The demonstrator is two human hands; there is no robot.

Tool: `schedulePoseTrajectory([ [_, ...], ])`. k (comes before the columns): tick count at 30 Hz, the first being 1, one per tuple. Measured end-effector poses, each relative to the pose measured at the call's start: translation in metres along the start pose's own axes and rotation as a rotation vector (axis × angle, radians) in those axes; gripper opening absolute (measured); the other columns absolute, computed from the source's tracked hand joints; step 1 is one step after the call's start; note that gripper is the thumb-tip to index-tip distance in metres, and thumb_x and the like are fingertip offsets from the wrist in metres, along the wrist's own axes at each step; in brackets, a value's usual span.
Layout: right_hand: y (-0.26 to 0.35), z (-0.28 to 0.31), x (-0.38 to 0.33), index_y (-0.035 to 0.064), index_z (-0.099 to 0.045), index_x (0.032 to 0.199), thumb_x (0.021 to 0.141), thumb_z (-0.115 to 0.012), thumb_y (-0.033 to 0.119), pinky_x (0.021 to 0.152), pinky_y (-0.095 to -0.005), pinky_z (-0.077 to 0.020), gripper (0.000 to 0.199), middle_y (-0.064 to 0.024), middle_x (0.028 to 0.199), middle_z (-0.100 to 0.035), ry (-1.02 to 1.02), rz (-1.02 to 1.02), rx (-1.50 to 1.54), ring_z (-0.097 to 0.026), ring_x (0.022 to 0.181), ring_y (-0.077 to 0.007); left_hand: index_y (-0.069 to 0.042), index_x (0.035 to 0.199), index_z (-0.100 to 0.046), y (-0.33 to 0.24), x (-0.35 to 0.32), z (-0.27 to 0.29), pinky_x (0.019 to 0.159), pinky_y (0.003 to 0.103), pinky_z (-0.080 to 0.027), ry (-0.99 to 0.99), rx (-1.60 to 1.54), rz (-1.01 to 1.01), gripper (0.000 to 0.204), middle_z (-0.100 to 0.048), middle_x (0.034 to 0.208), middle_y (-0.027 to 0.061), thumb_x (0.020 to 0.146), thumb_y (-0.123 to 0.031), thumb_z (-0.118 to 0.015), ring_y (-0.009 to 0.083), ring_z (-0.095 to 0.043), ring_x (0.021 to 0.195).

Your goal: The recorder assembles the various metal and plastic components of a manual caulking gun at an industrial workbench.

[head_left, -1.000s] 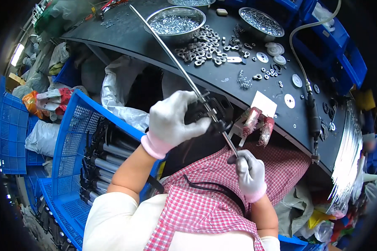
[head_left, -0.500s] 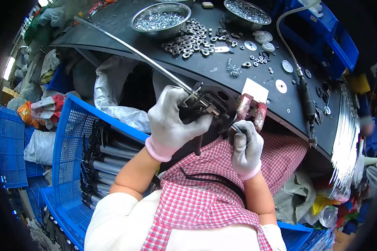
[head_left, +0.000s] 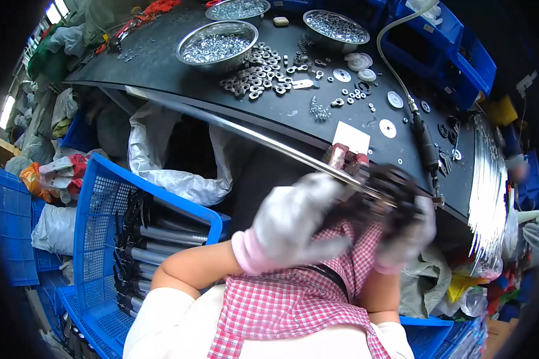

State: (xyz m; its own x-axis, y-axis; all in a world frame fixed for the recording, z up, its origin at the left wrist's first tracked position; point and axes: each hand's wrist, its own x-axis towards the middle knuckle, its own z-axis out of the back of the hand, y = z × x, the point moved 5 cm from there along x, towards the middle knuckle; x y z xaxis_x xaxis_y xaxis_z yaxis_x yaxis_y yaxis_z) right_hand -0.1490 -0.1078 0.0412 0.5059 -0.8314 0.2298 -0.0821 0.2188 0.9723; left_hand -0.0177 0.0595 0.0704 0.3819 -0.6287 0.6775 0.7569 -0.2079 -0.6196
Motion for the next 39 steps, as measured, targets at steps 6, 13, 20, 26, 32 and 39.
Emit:
schedulePoseTrajectory([
  [6, 0.103, 0.189, -0.017, -0.0135, -0.045, 0.121, 0.099, -0.038, 0.037, 0.066, -0.0365, -0.0610, 0.056, -0.0264, 0.100, -0.064, -0.195, 0.219, 0.018, -0.069, 0.077, -0.0333, 0.002, 0.133, -0.044, -0.020, -0.023, -0.059, 0.096, 0.044, -0.042, 0.476, -0.327, 0.030, 0.067, -0.050, 0.126, 0.0248, 0.078, -0.028, -0.067, 0.0366, -0.052, 0.115],
  [13, 0.165, 0.261, -0.034, -0.0029, -0.049, 0.127, 0.102, -0.033, 0.027, 0.063, -0.0210, -0.0481, 0.042, -0.0143, 0.105, -0.062, -0.059, 0.165, -0.533, -0.062, 0.080, -0.0169, -0.002, 0.138, -0.044, 0.077, -0.093, -0.134, 0.101, 0.046, -0.040, 1.311, 0.069, 0.587, 0.075, -0.057, 0.121, 0.0244, 0.090, -0.059, -0.043, 0.0377, -0.054, 0.116],
  [20, 0.150, 0.067, 0.011, -0.0066, -0.057, 0.086, 0.089, -0.051, 0.005, 0.054, -0.0306, -0.0351, 0.013, -0.0123, 0.072, -0.051, 0.275, 0.307, -1.089, -0.046, 0.058, -0.0168, -0.002, 0.132, -0.050, 0.086, -0.096, -0.140, 0.099, 0.045, -0.041, 1.242, 0.009, 0.505, 0.068, -0.061, 0.114, 0.0223, 0.090, -0.055, -0.045, 0.0375, -0.057, 0.110],
  [26, 0.120, -0.022, 0.047, 0.0009, -0.062, 0.080, 0.088, -0.055, 0.012, 0.054, -0.0419, -0.0433, 0.015, -0.0197, 0.065, -0.056, 0.552, 0.402, -1.076, -0.059, 0.062, -0.0371, -0.001, 0.129, -0.052, 0.091, -0.101, -0.135, 0.097, 0.045, -0.043, 1.181, -0.009, 0.473, 0.063, -0.062, 0.113, 0.0220, 0.091, -0.051, -0.045, 0.0373, -0.058, 0.107],
  [32, 0.120, -0.031, 0.034, 0.0026, -0.061, 0.074, 0.087, -0.059, 0.013, 0.050, -0.0402, -0.0428, 0.017, -0.0179, 0.062, -0.055, 0.673, 0.340, -1.116, -0.059, 0.057, -0.0351, -0.001, 0.127, -0.053, 0.089, -0.100, -0.131, 0.095, 0.045, -0.043, 1.152, 0.004, 0.432, 0.061, -0.062, 0.109, 0.0220, 0.090, -0.049, -0.046, 0.0372, -0.058, 0.105],
  [39, 0.104, -0.037, 0.037, 0.0051, -0.061, 0.074, 0.087, -0.059, 0.016, 0.050, -0.0409, -0.0437, 0.017, -0.0141, 0.060, -0.057, 0.636, 0.457, -1.147, -0.059, 0.056, -0.0327, 0.000, 0.124, -0.055, 0.089, -0.100, -0.134, 0.093, 0.046, -0.045, 1.125, 0.009, 0.390, 0.057, -0.063, 0.105, 0.0218, 0.090, -0.046, -0.048, 0.0370, -0.060, 0.102],
])
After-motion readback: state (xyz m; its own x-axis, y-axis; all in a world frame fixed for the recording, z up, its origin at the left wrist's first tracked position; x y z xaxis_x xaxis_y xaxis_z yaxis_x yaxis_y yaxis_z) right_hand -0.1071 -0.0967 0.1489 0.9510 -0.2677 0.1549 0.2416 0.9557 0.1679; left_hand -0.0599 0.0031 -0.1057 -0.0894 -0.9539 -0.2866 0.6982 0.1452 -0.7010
